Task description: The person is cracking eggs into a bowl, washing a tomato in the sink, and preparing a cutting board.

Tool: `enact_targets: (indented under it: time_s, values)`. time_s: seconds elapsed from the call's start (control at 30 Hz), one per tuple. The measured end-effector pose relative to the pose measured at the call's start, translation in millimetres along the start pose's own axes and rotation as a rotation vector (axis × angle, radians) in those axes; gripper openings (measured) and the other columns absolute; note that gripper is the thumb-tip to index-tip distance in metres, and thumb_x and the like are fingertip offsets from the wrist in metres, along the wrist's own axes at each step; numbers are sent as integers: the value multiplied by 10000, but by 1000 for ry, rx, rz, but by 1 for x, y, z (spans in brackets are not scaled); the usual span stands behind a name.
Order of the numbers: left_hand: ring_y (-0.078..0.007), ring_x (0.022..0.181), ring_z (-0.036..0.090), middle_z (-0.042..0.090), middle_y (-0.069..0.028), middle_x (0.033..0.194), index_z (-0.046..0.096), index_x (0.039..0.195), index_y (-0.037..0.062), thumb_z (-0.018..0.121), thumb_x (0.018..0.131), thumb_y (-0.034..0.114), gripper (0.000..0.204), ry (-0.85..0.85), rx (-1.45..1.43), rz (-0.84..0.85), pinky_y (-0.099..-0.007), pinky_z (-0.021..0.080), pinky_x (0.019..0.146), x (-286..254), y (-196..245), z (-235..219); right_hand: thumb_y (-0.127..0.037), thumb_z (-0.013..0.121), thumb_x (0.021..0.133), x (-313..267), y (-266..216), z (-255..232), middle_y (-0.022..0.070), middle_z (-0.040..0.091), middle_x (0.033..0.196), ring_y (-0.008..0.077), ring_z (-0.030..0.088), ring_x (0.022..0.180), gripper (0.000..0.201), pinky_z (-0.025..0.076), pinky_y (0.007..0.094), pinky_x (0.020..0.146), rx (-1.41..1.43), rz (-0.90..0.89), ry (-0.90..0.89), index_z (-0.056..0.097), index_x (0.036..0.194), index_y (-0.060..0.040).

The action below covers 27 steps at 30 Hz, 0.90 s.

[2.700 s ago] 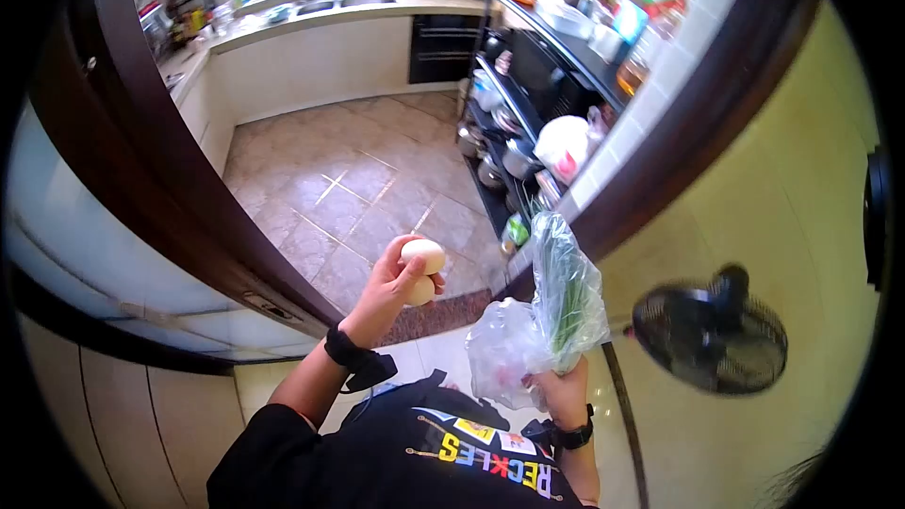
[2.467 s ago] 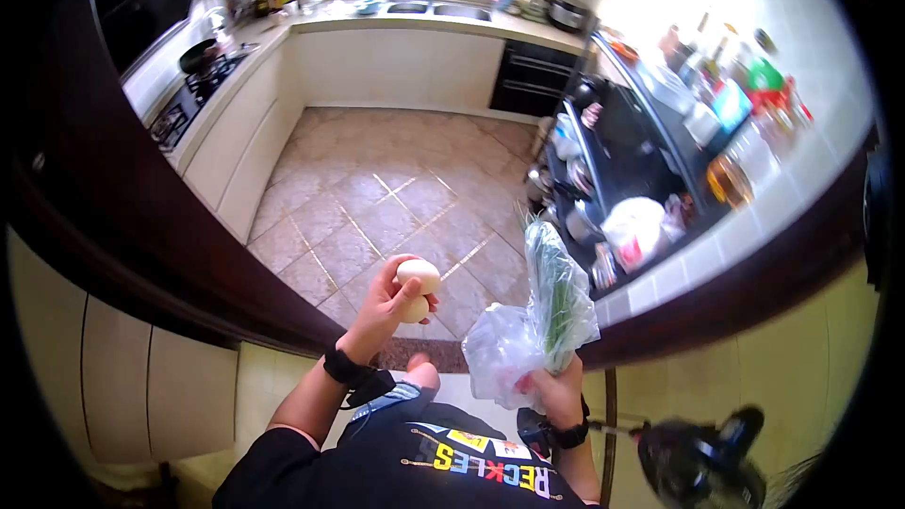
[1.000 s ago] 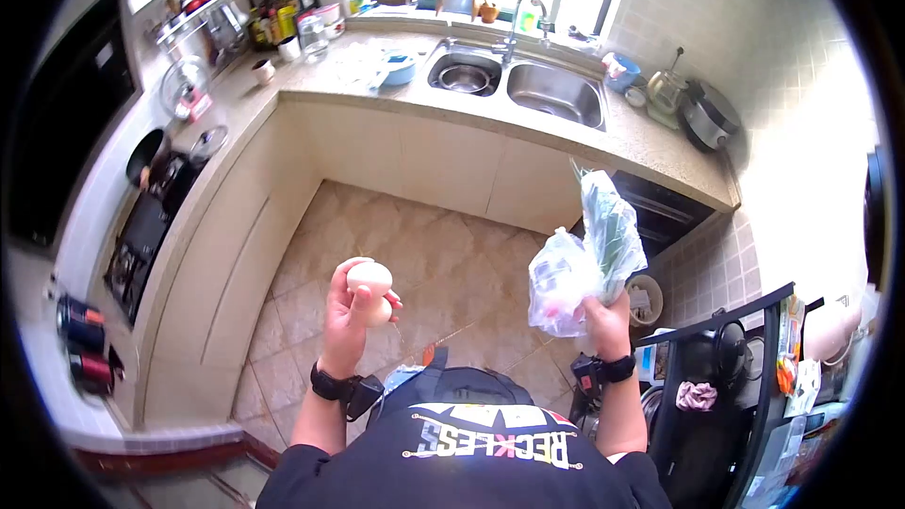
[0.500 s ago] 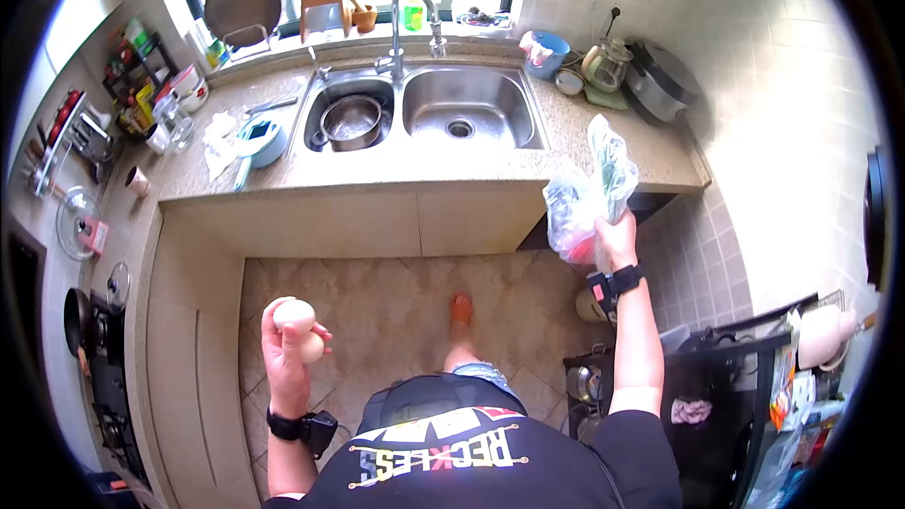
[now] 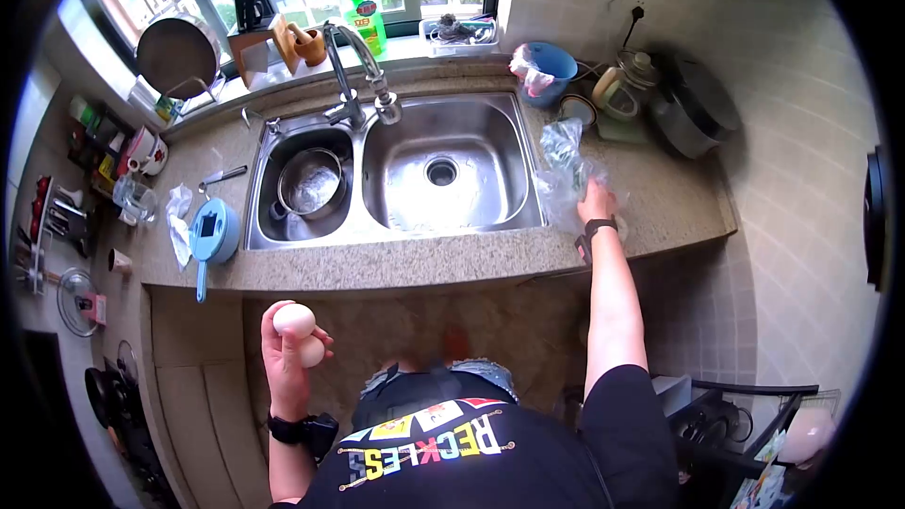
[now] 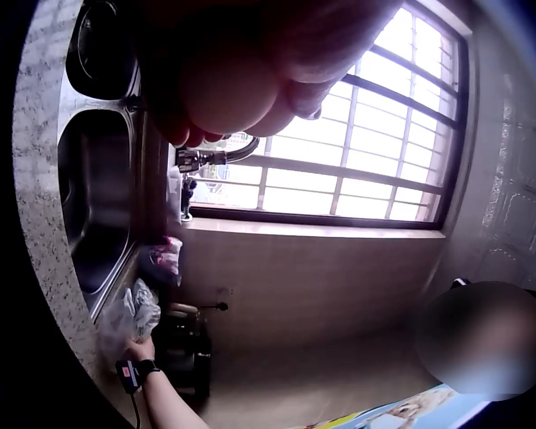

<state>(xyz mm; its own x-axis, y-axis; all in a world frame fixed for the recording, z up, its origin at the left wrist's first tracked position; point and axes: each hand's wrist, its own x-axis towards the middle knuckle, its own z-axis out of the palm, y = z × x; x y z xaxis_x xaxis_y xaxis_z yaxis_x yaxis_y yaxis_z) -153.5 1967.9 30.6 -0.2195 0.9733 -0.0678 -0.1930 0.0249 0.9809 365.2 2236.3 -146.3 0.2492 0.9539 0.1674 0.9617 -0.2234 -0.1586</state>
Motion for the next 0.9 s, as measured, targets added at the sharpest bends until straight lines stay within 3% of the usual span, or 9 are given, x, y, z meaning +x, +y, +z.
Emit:
enact_targets:
  time_s: [0.1, 0.27, 0.33, 0.37, 0.53, 0.67, 0.73, 0.8, 0.9]
  values:
    - [-169, 723, 609, 578, -88, 846, 408, 1210, 91, 554, 893, 425, 484, -31, 12, -28, -268, 521, 556, 39, 3, 11, -131, 677, 682, 13, -17, 9, 190, 440, 1288, 393, 589, 981, 664, 500, 490, 793, -14, 61, -191, 394, 1278, -204]
    - [-167, 727, 606, 575, -87, 846, 401, 1224, 92, 540, 907, 404, 466, -65, 34, -69, -266, 519, 566, 98, 12, 22, -123, 685, 681, 5, -36, -20, 216, 353, 1355, 408, 552, 1048, 827, 484, 490, 844, 106, 42, -135, 303, 1395, -288]
    - [-165, 737, 603, 573, -90, 850, 392, 1236, 93, 527, 918, 393, 458, -131, 0, -42, -263, 517, 582, 127, 7, 18, -97, 697, 671, -5, -46, -36, 215, 331, 1373, 400, 482, 1149, 848, 458, 471, 902, 207, -60, 226, 307, 1399, -294]
    - [-165, 751, 603, 572, -94, 865, 385, 1243, 93, 517, 923, 397, 462, -183, -11, -53, -263, 517, 598, 141, 9, 16, -82, 722, 655, -9, -42, -41, 204, 326, 1382, 394, 415, 1216, 891, 421, 450, 960, 258, -66, 264, 294, 1408, -290]
    - [-169, 769, 608, 576, -98, 883, 385, 1240, 92, 509, 925, 404, 460, -253, -28, -101, -278, 523, 608, 185, 2, 22, -59, 710, 661, -16, -3, -46, 201, 564, 1050, 374, 529, 1033, 521, 418, 423, 896, 509, 181, 338, 519, 1140, 13]
    - [-189, 753, 605, 575, -110, 861, 384, 1247, 97, 474, 934, 422, 460, -297, -71, -169, -284, 517, 577, 206, -12, 36, -144, 679, 729, -17, 40, -40, 214, 564, 1104, 390, 536, 1031, 498, 432, 440, 857, 340, 310, 500, 509, 1177, -8]
    - [-193, 762, 609, 579, -116, 868, 379, 1251, 101, 471, 939, 412, 451, -327, -85, -183, -290, 520, 584, 207, -16, 35, -172, 669, 751, -21, 54, -47, 216, 539, 1150, 396, 529, 1040, 560, 436, 452, 858, 170, 377, 441, 456, 1246, -20]
    - [-197, 767, 612, 581, -117, 873, 376, 1252, 102, 476, 938, 403, 447, -271, -140, -165, -296, 524, 589, 199, -21, 43, -170, 654, 774, 16, 88, -13, 215, 523, 1170, 403, 527, 1037, 600, 442, 464, 849, 99, 240, 402, 399, 1301, -36]
    - [-201, 784, 614, 577, -123, 893, 369, 1258, 94, 488, 942, 363, 432, -251, -164, -177, -300, 532, 597, 194, -36, 66, -179, 611, 814, 9, 115, -10, 213, 520, 1172, 411, 524, 1047, 576, 444, 460, 862, -62, 292, 145, 372, 1318, -38]
